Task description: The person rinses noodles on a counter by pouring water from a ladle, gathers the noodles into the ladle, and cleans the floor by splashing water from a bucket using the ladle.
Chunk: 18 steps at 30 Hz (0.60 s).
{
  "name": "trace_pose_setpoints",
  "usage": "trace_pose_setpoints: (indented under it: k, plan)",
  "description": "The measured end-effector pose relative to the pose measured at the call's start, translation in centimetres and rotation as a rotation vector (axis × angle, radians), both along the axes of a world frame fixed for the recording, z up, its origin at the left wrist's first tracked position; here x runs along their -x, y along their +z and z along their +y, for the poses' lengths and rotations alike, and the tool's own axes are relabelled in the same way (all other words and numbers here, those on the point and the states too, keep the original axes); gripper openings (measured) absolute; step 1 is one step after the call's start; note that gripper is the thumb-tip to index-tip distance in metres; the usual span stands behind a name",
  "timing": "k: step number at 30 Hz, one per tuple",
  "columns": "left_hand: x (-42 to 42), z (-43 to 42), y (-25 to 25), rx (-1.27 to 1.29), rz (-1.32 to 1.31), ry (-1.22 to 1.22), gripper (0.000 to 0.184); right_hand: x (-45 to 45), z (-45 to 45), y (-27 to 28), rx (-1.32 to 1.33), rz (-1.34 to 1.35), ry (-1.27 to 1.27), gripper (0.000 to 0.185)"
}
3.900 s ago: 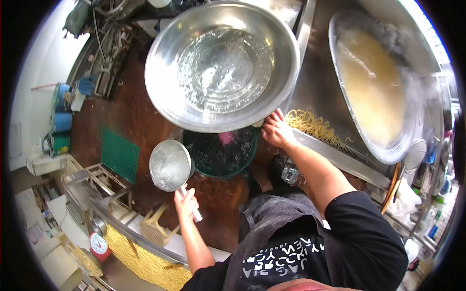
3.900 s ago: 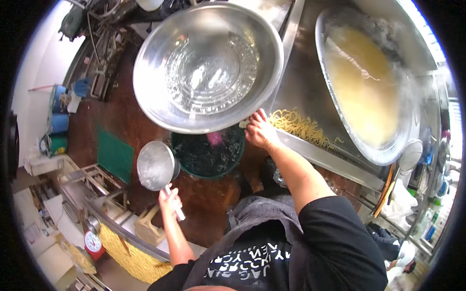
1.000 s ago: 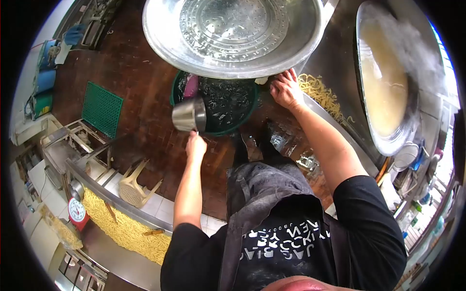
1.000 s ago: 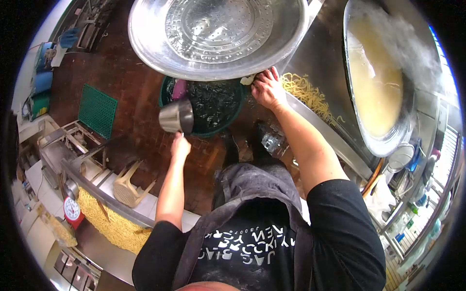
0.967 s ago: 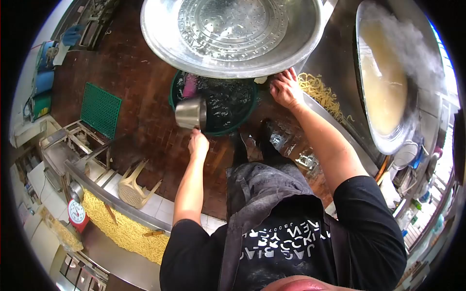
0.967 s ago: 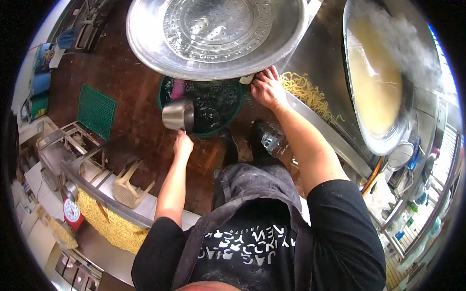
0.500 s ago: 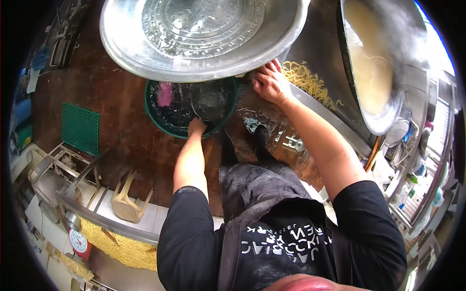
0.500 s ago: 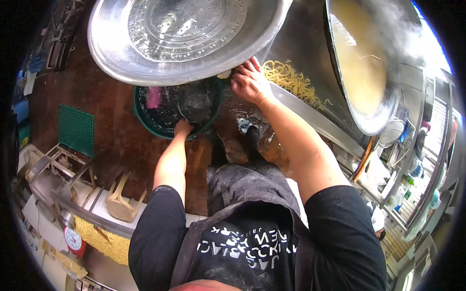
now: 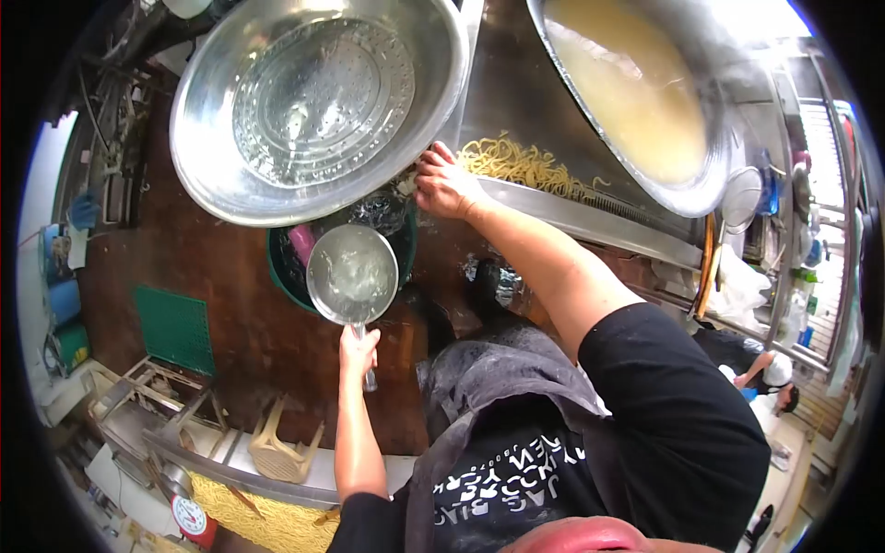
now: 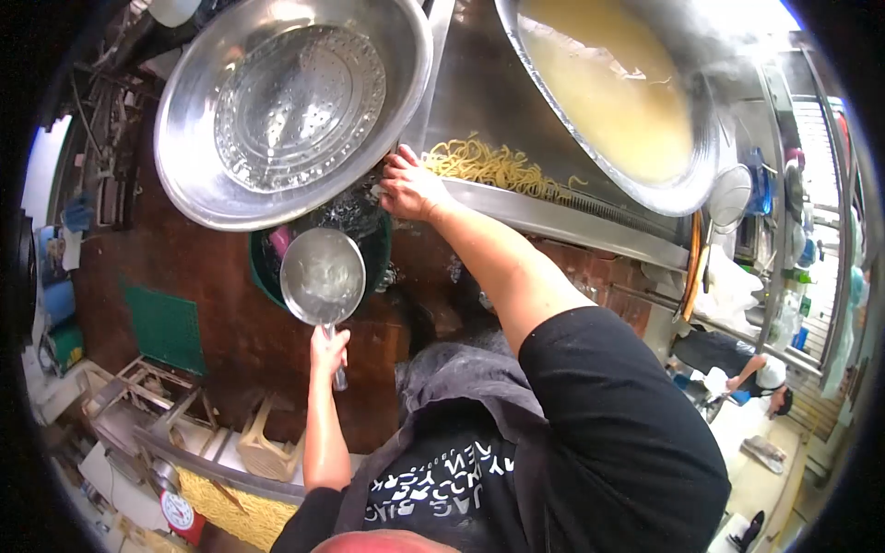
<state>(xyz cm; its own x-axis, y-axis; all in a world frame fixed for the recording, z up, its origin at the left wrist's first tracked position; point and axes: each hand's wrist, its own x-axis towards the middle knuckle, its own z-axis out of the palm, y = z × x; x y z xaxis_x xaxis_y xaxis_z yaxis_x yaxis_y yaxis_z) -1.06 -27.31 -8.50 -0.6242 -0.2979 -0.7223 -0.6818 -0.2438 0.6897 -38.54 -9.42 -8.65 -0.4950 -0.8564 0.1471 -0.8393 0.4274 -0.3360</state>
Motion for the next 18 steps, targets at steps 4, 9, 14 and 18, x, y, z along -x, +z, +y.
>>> trace_pose_setpoints:
  k: [4, 9, 14, 18]
  plan:
    - [0.1, 0.1, 13.0, 0.009, -0.005, 0.058, 0.028, -0.1, 0.8, 1.7, -0.003, -0.062, 0.033, 0.046]
    - [2.3, 0.5, 23.6, 0.118, 0.02, 0.029, 0.028, -1.2, 7.0, 2.4, -0.047, -0.018, 0.122, 0.067]
    - [10.7, 2.1, 30.0, 0.224, 0.098, -0.076, 0.026, -0.6, 15.8, 3.6, -0.143, 0.0, 0.142, 0.077]
    - [21.6, 2.2, 30.9, 0.268, 0.172, -0.212, 0.029, -0.4, 17.7, 2.5, -0.108, -0.024, 0.147, 0.075]
